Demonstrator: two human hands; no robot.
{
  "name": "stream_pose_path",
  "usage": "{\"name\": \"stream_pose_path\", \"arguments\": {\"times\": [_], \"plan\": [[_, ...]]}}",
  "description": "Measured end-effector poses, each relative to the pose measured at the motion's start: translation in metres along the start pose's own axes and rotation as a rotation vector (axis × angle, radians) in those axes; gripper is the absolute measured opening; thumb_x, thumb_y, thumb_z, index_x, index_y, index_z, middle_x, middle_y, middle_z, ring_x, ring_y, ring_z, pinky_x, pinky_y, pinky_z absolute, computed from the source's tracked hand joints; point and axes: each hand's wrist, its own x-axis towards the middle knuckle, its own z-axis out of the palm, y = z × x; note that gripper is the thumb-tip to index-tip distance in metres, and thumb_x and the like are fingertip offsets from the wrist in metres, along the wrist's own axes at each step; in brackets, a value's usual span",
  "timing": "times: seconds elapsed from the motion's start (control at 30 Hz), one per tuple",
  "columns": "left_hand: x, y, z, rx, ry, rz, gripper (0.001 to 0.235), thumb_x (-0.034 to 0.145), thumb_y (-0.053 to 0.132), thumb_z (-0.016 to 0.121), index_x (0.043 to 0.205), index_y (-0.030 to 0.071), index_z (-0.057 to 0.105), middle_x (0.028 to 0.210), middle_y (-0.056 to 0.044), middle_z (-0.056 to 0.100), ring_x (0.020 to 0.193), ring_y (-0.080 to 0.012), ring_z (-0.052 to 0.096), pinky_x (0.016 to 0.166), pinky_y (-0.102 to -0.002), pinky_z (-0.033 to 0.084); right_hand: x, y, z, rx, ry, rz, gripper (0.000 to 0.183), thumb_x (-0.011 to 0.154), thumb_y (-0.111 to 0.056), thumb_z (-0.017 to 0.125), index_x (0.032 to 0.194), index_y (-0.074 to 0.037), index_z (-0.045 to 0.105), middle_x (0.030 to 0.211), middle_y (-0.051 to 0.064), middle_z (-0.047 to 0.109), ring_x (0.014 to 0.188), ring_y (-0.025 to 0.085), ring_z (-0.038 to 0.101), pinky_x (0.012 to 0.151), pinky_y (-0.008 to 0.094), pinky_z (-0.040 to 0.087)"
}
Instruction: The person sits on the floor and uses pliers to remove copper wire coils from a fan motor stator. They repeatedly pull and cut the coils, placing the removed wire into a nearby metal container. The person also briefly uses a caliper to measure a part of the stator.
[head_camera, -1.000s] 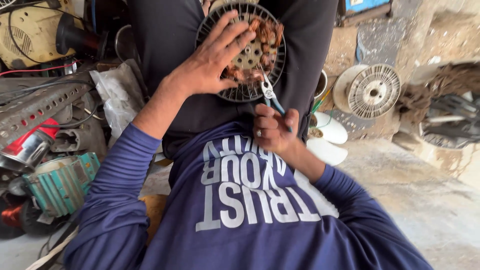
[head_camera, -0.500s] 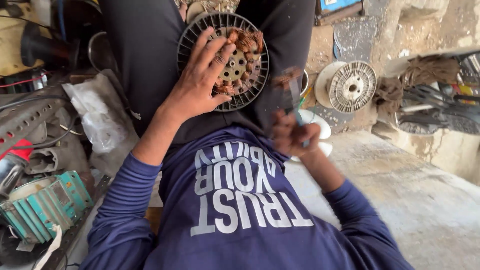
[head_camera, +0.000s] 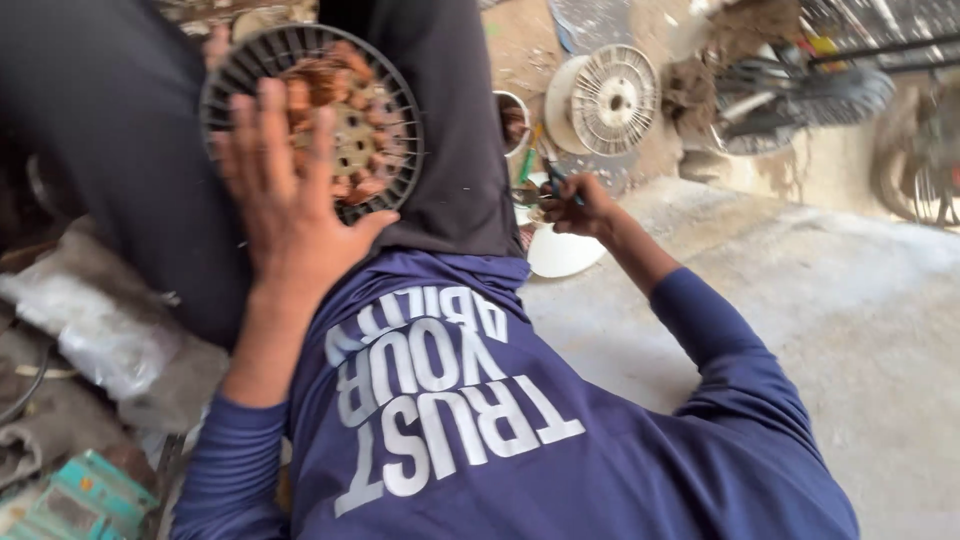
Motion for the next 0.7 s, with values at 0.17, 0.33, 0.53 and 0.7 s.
{"name": "stream_pose_path", "arguments": {"times": [0.17, 0.33, 0.53, 0.7], "plan": [[0.023, -0.021, -0.031, 0.080, -0.164, 0.206, 0.135, 0.059, 0.057, 0.100, 0.169, 0.023, 0.030, 0.174, -0.023, 0.015, 0.159, -0.0475, 0.012, 0.127, -0.072, 0.012, 0.000, -0.003, 0.017, -0.117, 0.072, 0.004, 0.031, 0.062, -0.019, 0.053, 0.092, -0.016, 0.049, 0.076, -0.001, 0.043, 0.063, 0.014, 0.039, 0.052, 0.027, 0.031], [0.062, -0.034, -0.042, 0.112, -0.310, 0.377, 0.122, 0.057, 0.043, 0.098, 0.161, 0.017, 0.039, 0.172, -0.015, 0.025, 0.158, -0.0384, 0.025, 0.128, -0.058, 0.025, -0.033, -0.025, 0.100, -0.185, -0.147, -0.130, 0.036, 0.067, -0.010, 0.055, 0.102, -0.015, 0.047, 0.083, -0.001, 0.043, 0.068, 0.012, 0.040, 0.057, 0.027, 0.034], [0.047, -0.038, -0.016, -0.015, -0.117, 0.329, 0.126, 0.059, 0.044, 0.101, 0.158, -0.001, 0.036, 0.163, -0.019, 0.027, 0.151, -0.0396, 0.030, 0.127, -0.051, 0.029, -0.072, 0.021, 0.229, -1.644, 0.135, -0.621, 0.058, 0.063, -0.019, 0.065, 0.117, -0.005, 0.048, 0.085, 0.014, 0.061, 0.076, 0.032, 0.059, 0.066, 0.042, 0.048], [0.031, -0.027, 0.006, -0.072, 0.064, 0.119, 0.131, 0.060, 0.046, 0.104, 0.159, 0.001, 0.032, 0.166, -0.019, 0.025, 0.152, -0.0395, 0.029, 0.128, -0.052, 0.029, -0.068, 0.053, 0.292, -1.967, 0.351, -0.731, 0.053, 0.066, -0.026, 0.069, 0.108, -0.003, 0.045, 0.084, 0.021, 0.062, 0.076, 0.044, 0.062, 0.067, 0.053, 0.049]]}}
